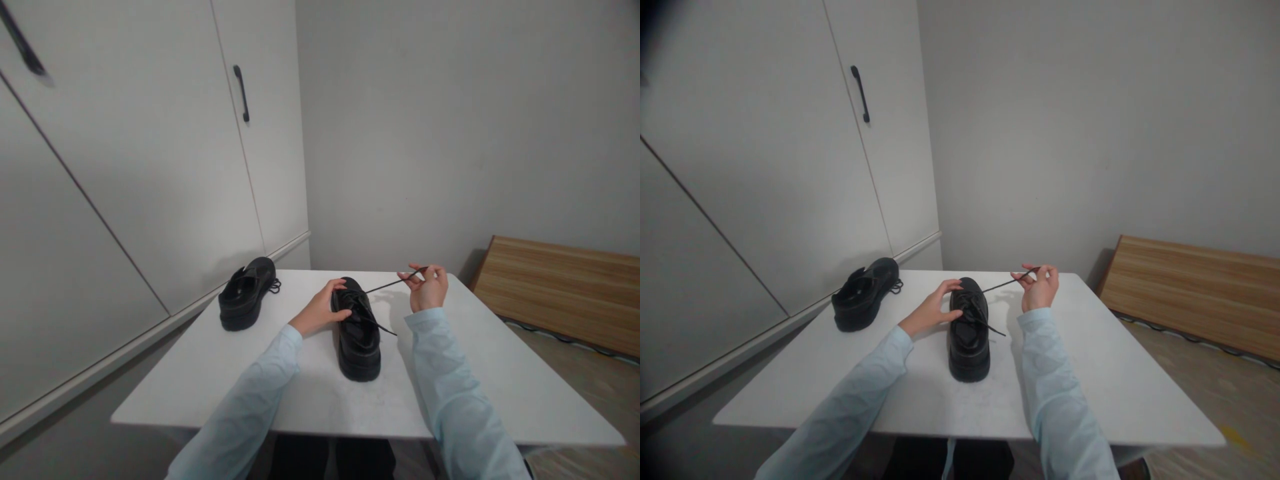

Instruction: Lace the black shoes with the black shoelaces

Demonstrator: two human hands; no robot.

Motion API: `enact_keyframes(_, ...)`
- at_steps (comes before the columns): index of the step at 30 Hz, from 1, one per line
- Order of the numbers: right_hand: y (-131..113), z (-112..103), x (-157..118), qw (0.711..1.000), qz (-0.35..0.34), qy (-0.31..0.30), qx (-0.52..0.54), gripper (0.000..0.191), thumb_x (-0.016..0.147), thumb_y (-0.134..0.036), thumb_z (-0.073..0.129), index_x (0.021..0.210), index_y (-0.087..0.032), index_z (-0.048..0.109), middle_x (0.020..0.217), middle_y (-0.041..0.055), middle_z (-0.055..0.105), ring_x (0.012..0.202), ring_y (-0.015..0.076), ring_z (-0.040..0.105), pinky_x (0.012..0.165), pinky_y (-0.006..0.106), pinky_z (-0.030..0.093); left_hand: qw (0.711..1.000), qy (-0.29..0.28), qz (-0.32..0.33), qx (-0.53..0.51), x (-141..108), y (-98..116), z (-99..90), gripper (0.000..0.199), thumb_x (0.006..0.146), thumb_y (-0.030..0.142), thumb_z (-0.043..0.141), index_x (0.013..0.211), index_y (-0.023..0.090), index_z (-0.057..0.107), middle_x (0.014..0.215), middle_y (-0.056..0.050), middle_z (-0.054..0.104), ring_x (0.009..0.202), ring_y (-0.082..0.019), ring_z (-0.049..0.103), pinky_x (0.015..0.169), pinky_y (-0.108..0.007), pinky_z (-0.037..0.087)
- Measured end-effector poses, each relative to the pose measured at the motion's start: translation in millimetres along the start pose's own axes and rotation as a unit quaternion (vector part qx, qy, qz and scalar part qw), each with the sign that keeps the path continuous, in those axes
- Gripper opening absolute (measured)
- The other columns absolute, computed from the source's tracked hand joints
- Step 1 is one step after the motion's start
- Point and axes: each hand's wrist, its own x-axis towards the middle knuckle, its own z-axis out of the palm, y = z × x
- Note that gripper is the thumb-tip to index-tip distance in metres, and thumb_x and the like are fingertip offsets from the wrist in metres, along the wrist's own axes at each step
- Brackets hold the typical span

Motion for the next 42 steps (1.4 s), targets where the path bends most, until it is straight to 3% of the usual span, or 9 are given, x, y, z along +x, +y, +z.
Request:
enact_keyframes(7,-5.1,-7.3,6.6,0.999,-0.008,0.044,0.001,0.025,0.076,-0.039,0.053,0.076,-0.024,0.033,0.057,-0.0128,0.050,0.035,0.0057,0.051,0.046,0.029,0.053,1.000,0.003,0.009,0.000,1.1,-7.4,2.7,0.060,0.070,0.027,0.067,0.122,0.021,0.038,0.122,-0.010,0.051,0.116,-0.020,0.048,0.102,-0.040,0.034)
enact_keyframes(11,-4.3,-2.6,4.1,0.998,-0.040,0.031,-0.029,0.028,0.077,-0.044,0.054,0.077,-0.023,0.035,0.059,-0.0119,0.050,0.032,0.0035,0.046,0.040,0.022,0.049,1.000,0.010,0.012,0.013,1.2,-6.0,3.8,0.052,0.071,0.027,0.066,0.118,0.021,0.044,0.123,-0.009,0.051,0.117,-0.020,0.047,0.103,-0.039,0.033)
enact_keyframes(15,-3.2,5.3,-3.1,0.995,-0.047,-0.067,-0.064,0.031,0.074,-0.046,0.060,0.074,-0.021,0.043,0.056,-0.0101,0.050,0.031,0.0021,0.040,0.037,0.019,0.045,1.000,0.013,0.009,0.017,1.2,-4.1,4.5,0.052,0.071,0.029,0.066,0.118,0.021,0.045,0.123,-0.009,0.050,0.117,-0.021,0.046,0.104,-0.040,0.033)
enact_keyframes(20,-1.9,9.9,-10.0,0.972,-0.005,-0.191,-0.134,0.028,0.070,-0.043,0.066,0.069,-0.017,0.056,0.053,-0.0074,0.049,0.036,0.0034,0.041,0.041,0.021,0.046,1.000,0.014,0.011,0.021,1.0,-3.9,4.6,0.052,0.071,0.029,0.066,0.118,0.022,0.045,0.123,-0.008,0.050,0.118,-0.021,0.045,0.104,-0.040,0.033)
enact_keyframes(25,-3.3,13.4,-15.8,0.928,0.054,-0.292,-0.227,0.031,0.063,-0.044,0.071,0.064,-0.014,0.062,0.051,-0.0033,0.054,0.040,0.0069,0.049,0.039,0.020,0.042,1.000,0.015,0.015,0.021,0.9,-2.6,4.6,0.051,0.071,0.028,0.066,0.118,0.022,0.047,0.122,-0.008,0.051,0.118,-0.022,0.046,0.104,-0.041,0.033)
enact_keyframes(31,-6.0,18.8,-23.1,0.862,0.088,-0.410,-0.287,0.031,0.058,-0.044,0.073,0.059,-0.014,0.065,0.047,-0.0033,0.054,0.038,0.0063,0.045,0.034,0.018,0.036,0.999,0.013,0.018,0.024,1.4,-1.1,4.8,0.051,0.072,0.030,0.066,0.118,0.021,0.046,0.123,-0.010,0.051,0.117,-0.021,0.046,0.103,-0.041,0.033)
enact_keyframes(35,-2.6,17.6,-22.5,0.841,0.077,-0.432,-0.316,0.031,0.058,-0.044,0.074,0.058,-0.014,0.065,0.044,-0.0033,0.053,0.036,0.0053,0.039,0.032,0.017,0.032,0.999,0.014,0.016,0.025,1.6,-0.7,4.8,0.051,0.071,0.028,0.066,0.118,0.022,0.046,0.123,-0.009,0.051,0.118,-0.022,0.046,0.103,-0.043,0.033)
enact_keyframes(42,4.4,12.0,-18.2,0.828,0.013,-0.434,-0.356,0.028,0.064,-0.043,0.070,0.062,-0.015,0.068,0.053,-0.0003,0.060,0.039,0.0072,0.043,0.037,0.019,0.036,0.999,0.014,0.020,0.030,1.7,-0.8,4.9,0.051,0.072,0.029,0.066,0.118,0.021,0.046,0.123,-0.009,0.051,0.117,-0.021,0.046,0.103,-0.040,0.033)
